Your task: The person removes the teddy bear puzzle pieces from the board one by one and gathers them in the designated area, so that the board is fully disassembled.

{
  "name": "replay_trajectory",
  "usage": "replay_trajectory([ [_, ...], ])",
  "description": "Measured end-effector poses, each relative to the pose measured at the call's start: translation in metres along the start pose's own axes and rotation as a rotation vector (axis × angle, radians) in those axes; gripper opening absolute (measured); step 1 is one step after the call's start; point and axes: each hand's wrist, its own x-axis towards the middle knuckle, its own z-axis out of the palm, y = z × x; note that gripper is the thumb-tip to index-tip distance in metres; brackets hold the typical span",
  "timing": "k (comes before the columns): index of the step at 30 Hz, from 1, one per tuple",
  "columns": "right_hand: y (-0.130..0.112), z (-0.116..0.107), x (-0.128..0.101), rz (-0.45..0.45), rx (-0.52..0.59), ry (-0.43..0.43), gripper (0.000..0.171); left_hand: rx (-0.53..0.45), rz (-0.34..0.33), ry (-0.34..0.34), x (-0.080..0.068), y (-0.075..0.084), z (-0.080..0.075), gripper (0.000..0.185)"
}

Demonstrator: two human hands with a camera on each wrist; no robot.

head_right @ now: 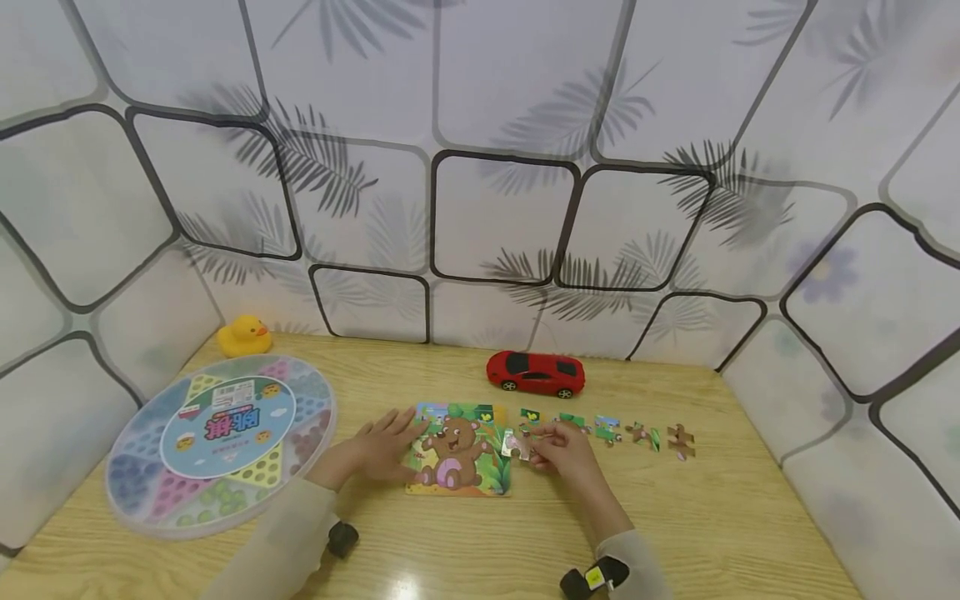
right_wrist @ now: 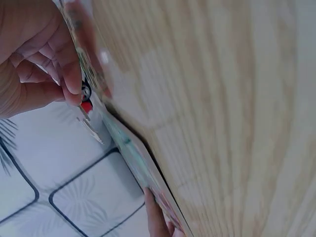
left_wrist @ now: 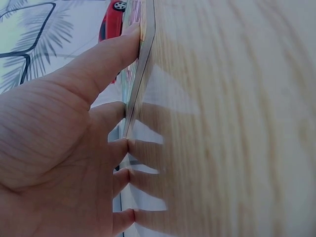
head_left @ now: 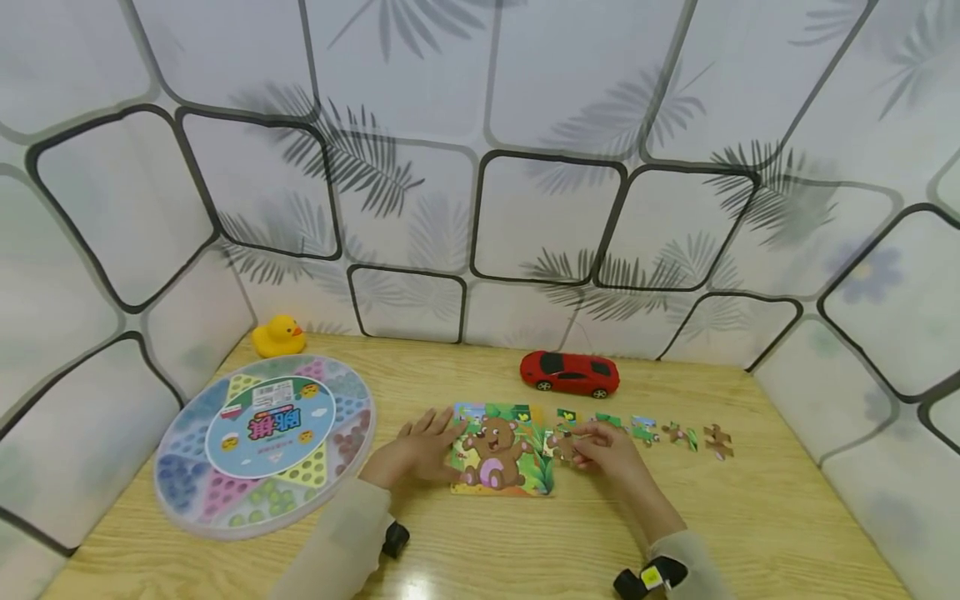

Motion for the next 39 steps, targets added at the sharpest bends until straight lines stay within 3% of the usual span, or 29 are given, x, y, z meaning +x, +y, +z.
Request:
replay_trajectory([
  [9,0.012,-0.022,-0.006,0.051,-0.03,0.002,0.031,0.013,-0.003,0.008,-0.001,0.001,0.0,0.087],
  [15,0.013,-0.023,-0.007,0.044,-0.053,-0.006,0.029,0.013,-0.004,0.011,-0.001,-0.001,0.001,0.087],
  [28,0.012,-0.018,-0.007,0.057,-0.113,0.067,0.022,0.009,-0.009,-0.005,-0.001,0.0,0.0,0.085],
  [39,0.014,-0.022,-0.009,0.048,0.019,0.039,0.031,0.032,0.006,0.01,0.0,0.0,0.002,0.085],
])
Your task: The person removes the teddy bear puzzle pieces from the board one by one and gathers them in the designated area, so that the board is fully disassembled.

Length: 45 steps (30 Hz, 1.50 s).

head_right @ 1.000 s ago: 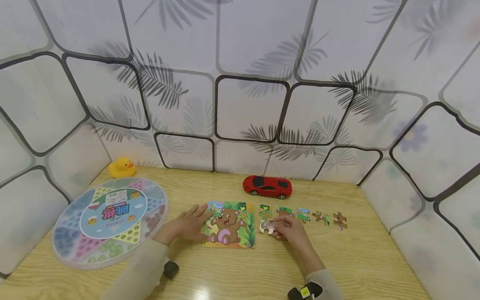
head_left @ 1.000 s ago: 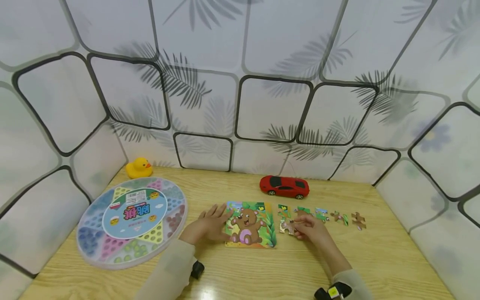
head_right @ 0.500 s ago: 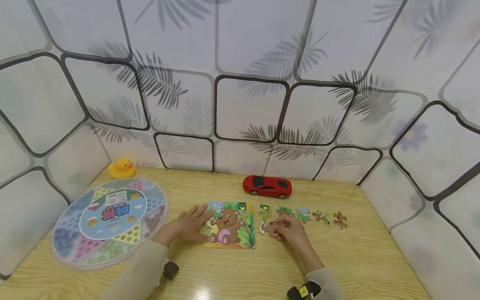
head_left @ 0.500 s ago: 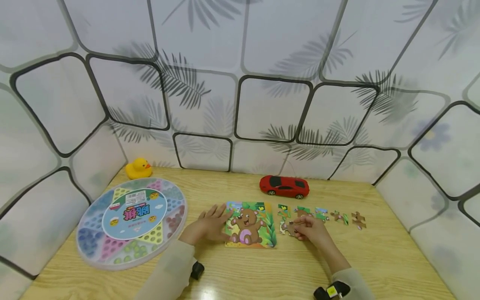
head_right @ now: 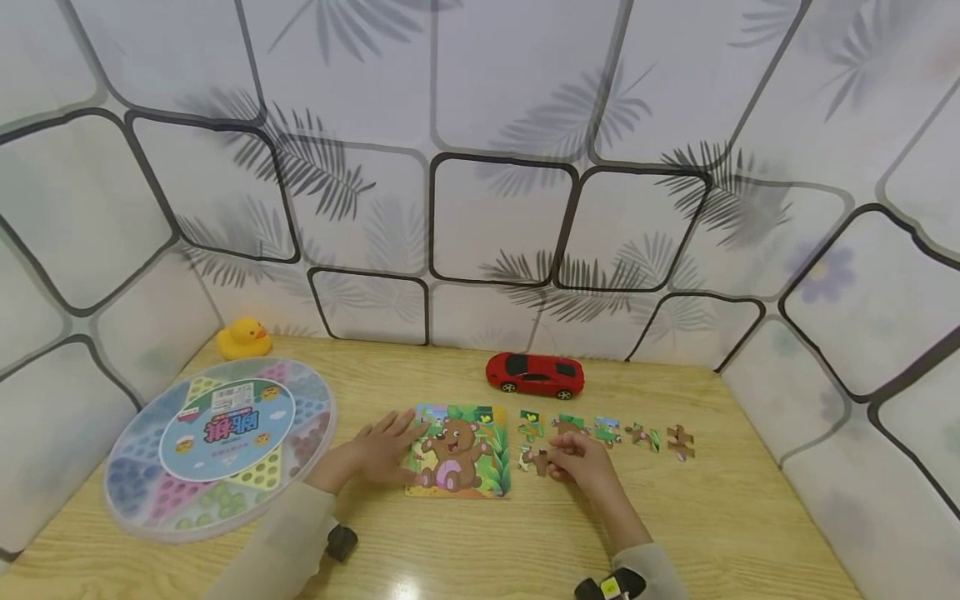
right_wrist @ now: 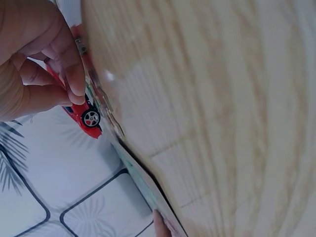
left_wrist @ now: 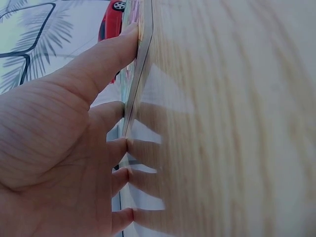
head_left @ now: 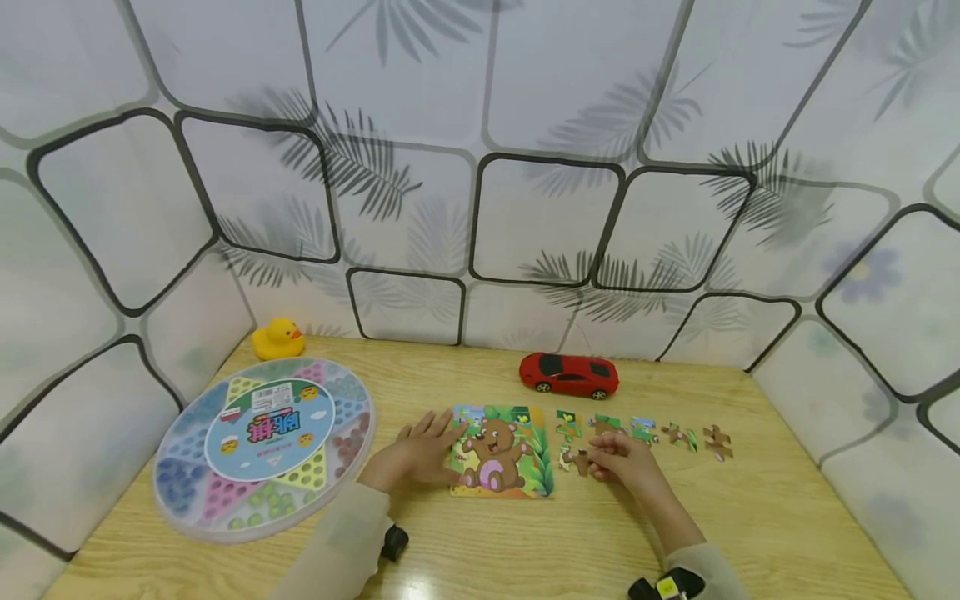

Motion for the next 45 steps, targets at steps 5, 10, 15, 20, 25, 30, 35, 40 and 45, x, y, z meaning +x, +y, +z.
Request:
replay_trajectory([
  [5,-0.006,0.003,-0.002,-0.01,0.033,-0.015,0.035,0.0,-0.002,-0.005,-0.001,0.001,-0.002,0.085],
  [10,-0.015,0.011,-0.004,-0.078,0.045,-0.076,0.037,0.002,0.001,-0.008,-0.002,0.001,-0.003,0.085],
  [15,-0.019,0.024,-0.002,-0.134,0.053,-0.163,0.038,-0.013,0.002,-0.006,-0.002,0.002,-0.002,0.085],
  [20,-0.02,0.044,0.003,-0.106,0.051,-0.212,0.038,-0.014,0.004,-0.002,-0.002,0.0,-0.001,0.085],
  [25,-0.021,0.066,0.006,-0.1,0.04,-0.247,0.034,-0.012,0.005,0.001,-0.002,0.0,0.0,0.085],
  [30,-0.021,0.087,0.006,-0.129,0.02,-0.286,0.03,-0.018,0.01,0.009,-0.002,-0.001,0.0,0.086],
  [35,-0.024,0.103,0.003,-0.146,0.002,-0.341,0.027,-0.022,0.001,0.001,-0.003,0.0,0.0,0.086],
  [40,-0.025,0.103,0.005,-0.15,-0.059,-0.317,0.025,-0.028,0.007,0.001,-0.003,0.001,-0.001,0.086],
  [45,-0.027,0.088,0.007,-0.146,-0.134,-0.27,0.025,-0.027,0.003,-0.006,-0.003,0.0,-0.001,0.086],
])
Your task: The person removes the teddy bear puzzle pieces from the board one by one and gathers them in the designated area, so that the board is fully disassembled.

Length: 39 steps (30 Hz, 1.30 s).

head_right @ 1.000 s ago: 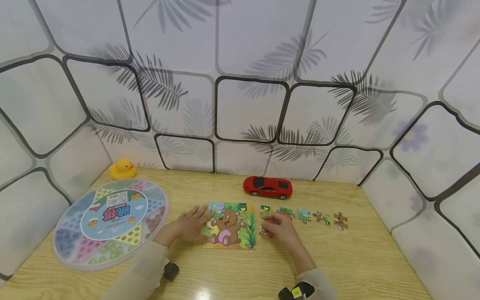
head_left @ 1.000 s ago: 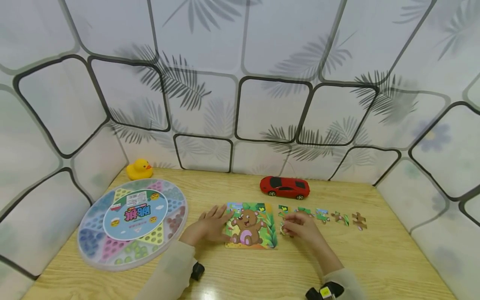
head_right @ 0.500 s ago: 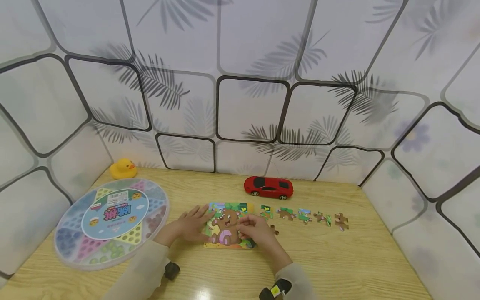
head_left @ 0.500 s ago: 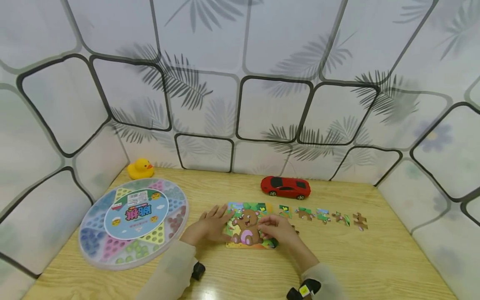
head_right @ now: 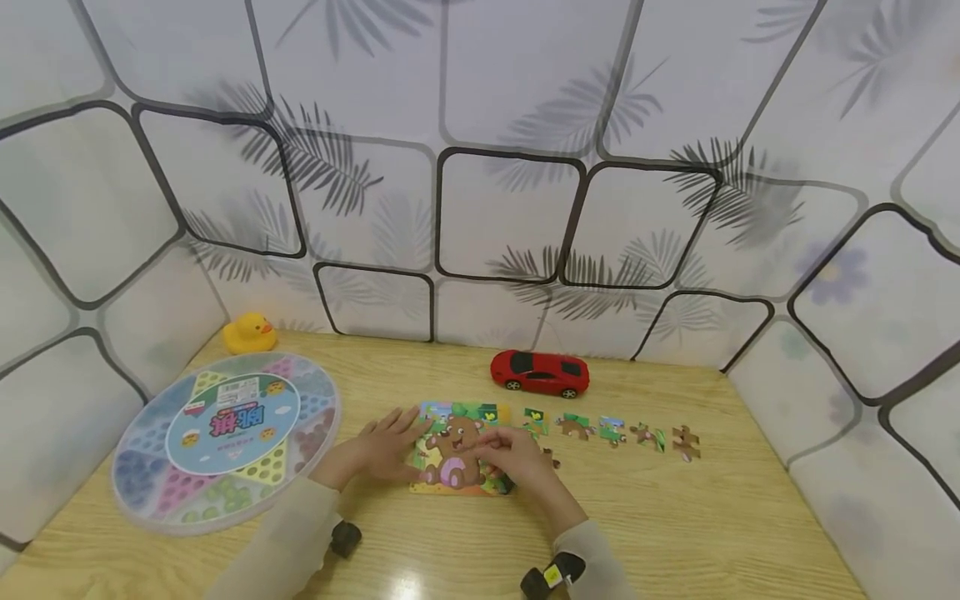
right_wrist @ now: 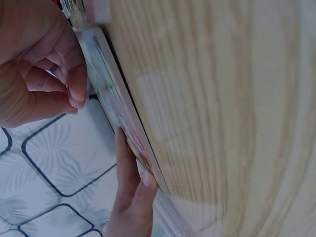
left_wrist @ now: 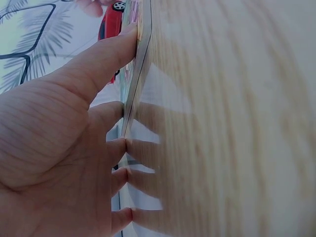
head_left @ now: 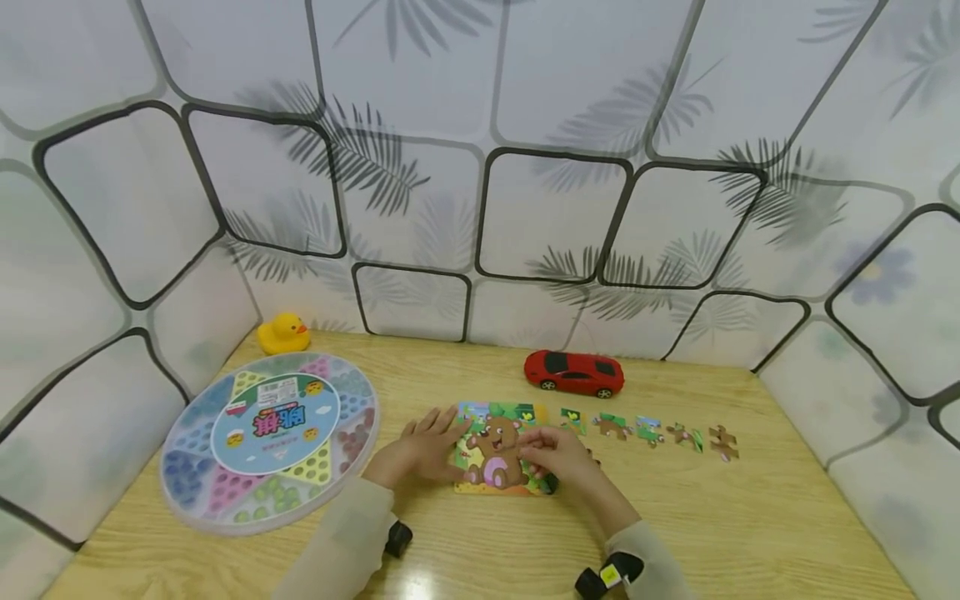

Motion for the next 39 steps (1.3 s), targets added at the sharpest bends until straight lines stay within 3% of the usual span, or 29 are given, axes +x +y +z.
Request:
replay_trajectory([
  [12,0.009,-0.02,-0.018,0.014,-0.164,-0.007,0.026,-0.003,-0.002,0.001,0.002,-0.001,0.001,0.087],
  [23,0.007,-0.012,-0.022,-0.039,-0.308,0.026,0.028,-0.021,0.005,-0.005,0.0,0.001,-0.001,0.086],
  [26,0.004,-0.007,-0.023,-0.012,-0.342,0.054,0.027,-0.023,0.003,-0.006,0.0,0.001,-0.002,0.086],
  [30,0.001,-0.003,-0.024,0.024,-0.351,0.072,0.028,-0.016,-0.003,-0.005,0.0,0.001,-0.002,0.087],
  [39,0.002,-0.002,-0.026,0.01,-0.38,0.075,0.029,-0.024,0.005,-0.005,0.0,0.001,-0.001,0.087],
])
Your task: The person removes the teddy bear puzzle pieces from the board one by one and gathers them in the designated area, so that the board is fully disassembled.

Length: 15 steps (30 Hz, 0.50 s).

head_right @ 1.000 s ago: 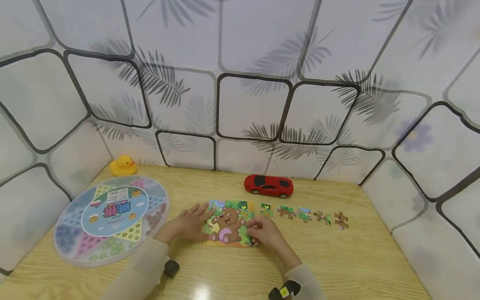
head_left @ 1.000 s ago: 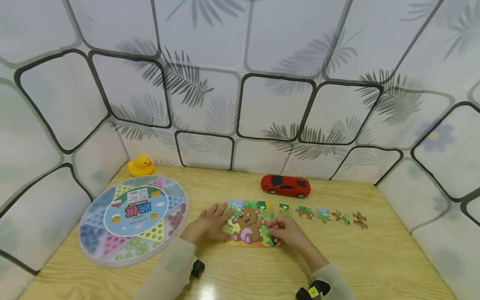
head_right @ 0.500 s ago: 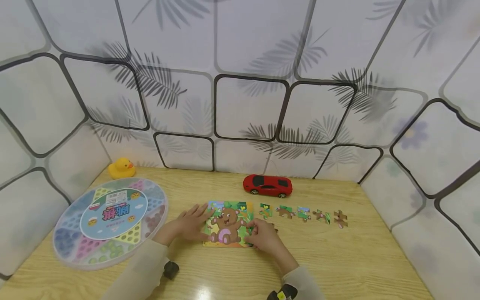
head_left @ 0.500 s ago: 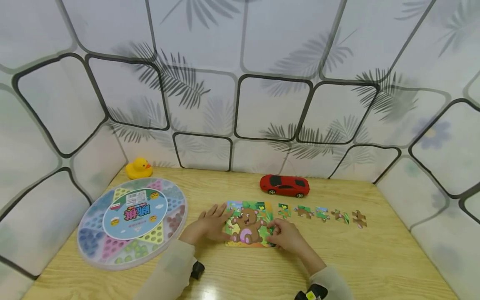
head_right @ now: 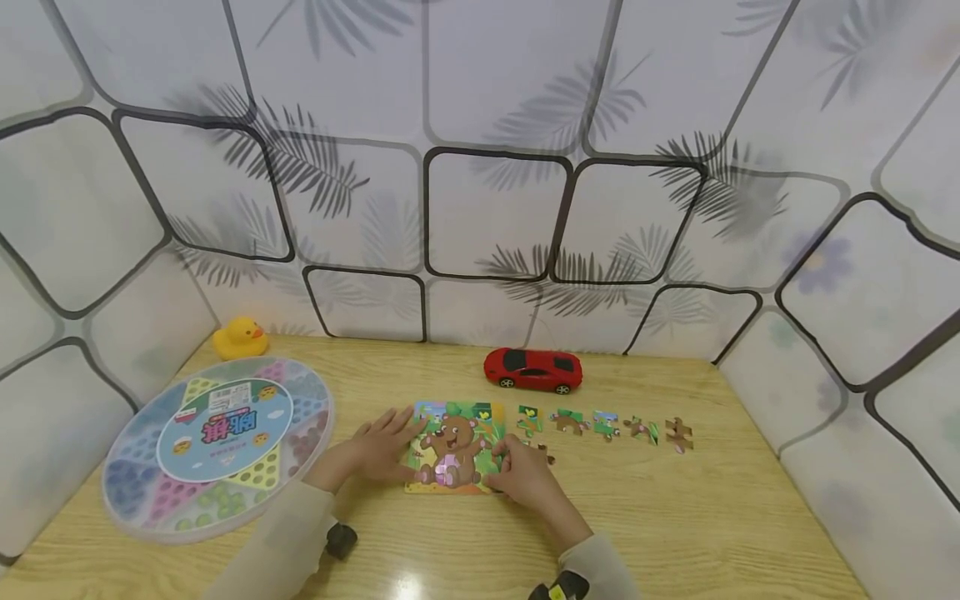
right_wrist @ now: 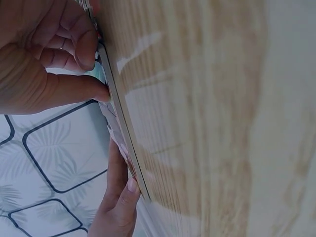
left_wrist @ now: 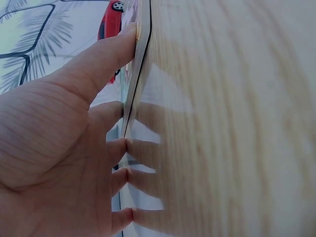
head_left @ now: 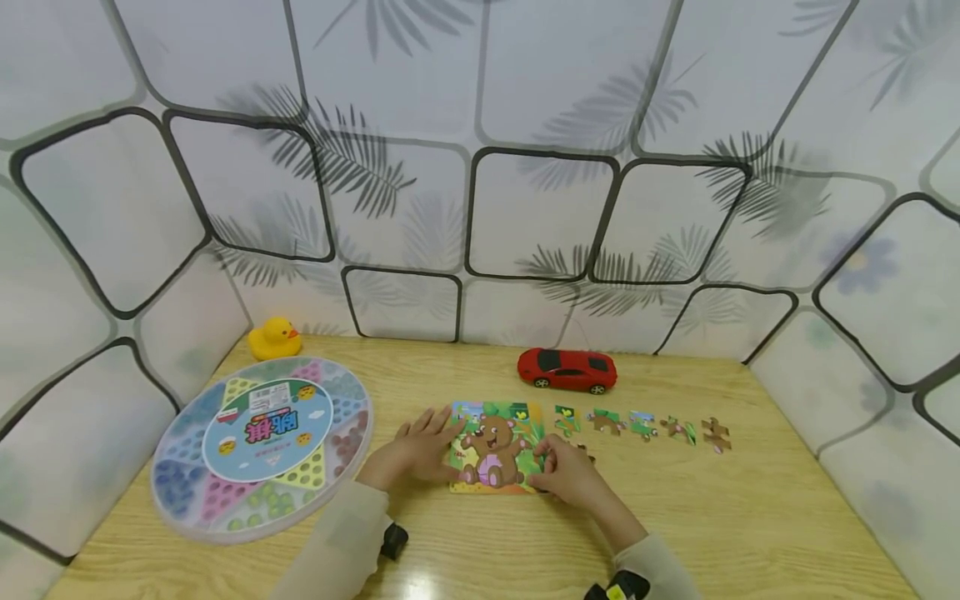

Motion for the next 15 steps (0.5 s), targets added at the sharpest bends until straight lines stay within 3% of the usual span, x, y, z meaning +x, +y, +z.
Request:
replay_trajectory([
  [10,-0.0013,-0.0023,0.0,-0.005,-0.007,-0.014,0.027,0.007,0.006,0.002,0.0005,-0.0007,-0.0013,0.087],
  [15,-0.0008,-0.0027,0.0013,0.004,-0.004,-0.037,0.027,0.016,-0.002,-0.029,0.0015,-0.0004,-0.0032,0.087],
])
